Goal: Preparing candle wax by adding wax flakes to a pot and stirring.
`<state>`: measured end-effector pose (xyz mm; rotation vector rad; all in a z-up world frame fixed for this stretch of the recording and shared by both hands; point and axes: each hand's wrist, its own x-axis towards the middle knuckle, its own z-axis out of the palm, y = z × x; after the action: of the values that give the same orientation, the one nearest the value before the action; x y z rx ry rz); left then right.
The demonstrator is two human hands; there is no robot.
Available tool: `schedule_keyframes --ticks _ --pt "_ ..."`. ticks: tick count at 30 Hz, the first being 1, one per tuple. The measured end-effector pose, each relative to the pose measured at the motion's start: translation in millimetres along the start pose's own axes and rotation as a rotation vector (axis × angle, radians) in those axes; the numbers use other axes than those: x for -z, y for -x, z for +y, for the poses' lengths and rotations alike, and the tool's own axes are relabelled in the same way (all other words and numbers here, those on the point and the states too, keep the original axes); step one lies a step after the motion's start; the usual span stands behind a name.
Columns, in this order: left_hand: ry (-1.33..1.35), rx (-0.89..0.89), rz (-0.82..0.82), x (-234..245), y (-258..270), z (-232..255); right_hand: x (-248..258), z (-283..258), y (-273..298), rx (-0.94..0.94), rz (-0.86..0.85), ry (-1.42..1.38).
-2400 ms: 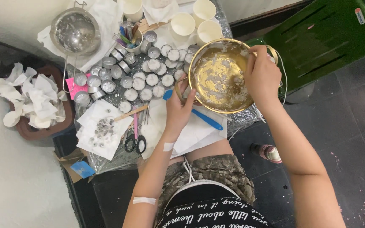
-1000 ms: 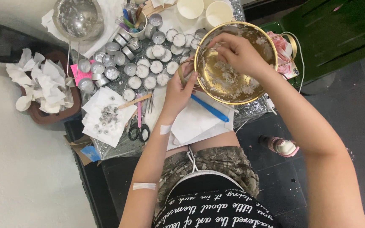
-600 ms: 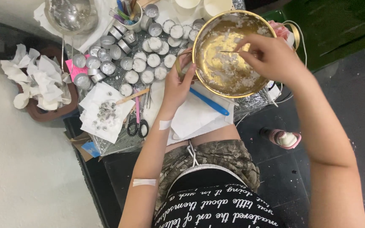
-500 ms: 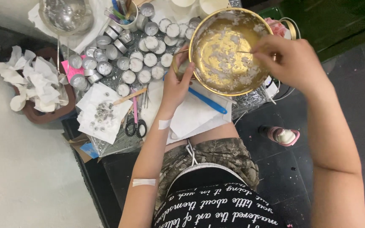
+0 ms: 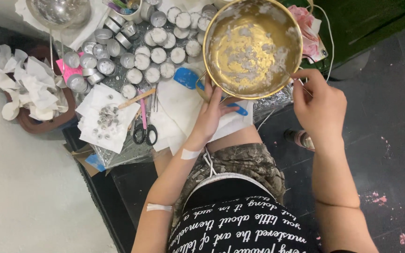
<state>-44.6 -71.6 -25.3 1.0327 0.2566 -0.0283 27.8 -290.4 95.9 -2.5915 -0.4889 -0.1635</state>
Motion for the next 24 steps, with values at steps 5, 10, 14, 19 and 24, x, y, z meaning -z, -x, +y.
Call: schedule_keyframes --ticks 5,10,14,19,24 --pt "0.221 0.014 -0.079 -18 8 -6 0 -6 28 -0.037 0.041 0.057" --pt "0.332 -0.035 -0.053 -41 17 -14 1 -21 36 0.051 0.090 0.038" --pt "0.401 -0.069 -0.002 -51 20 -19 -8 -26 44 0.061 0.105 0.021" --pt "0.394 -0.076 -0.003 -53 20 -29 -16 -31 47 -0.021 0.072 -0.015" --pt "0.449 -0.086 -0.089 -60 22 -35 -21 -48 46 -0.060 0.023 -0.097"
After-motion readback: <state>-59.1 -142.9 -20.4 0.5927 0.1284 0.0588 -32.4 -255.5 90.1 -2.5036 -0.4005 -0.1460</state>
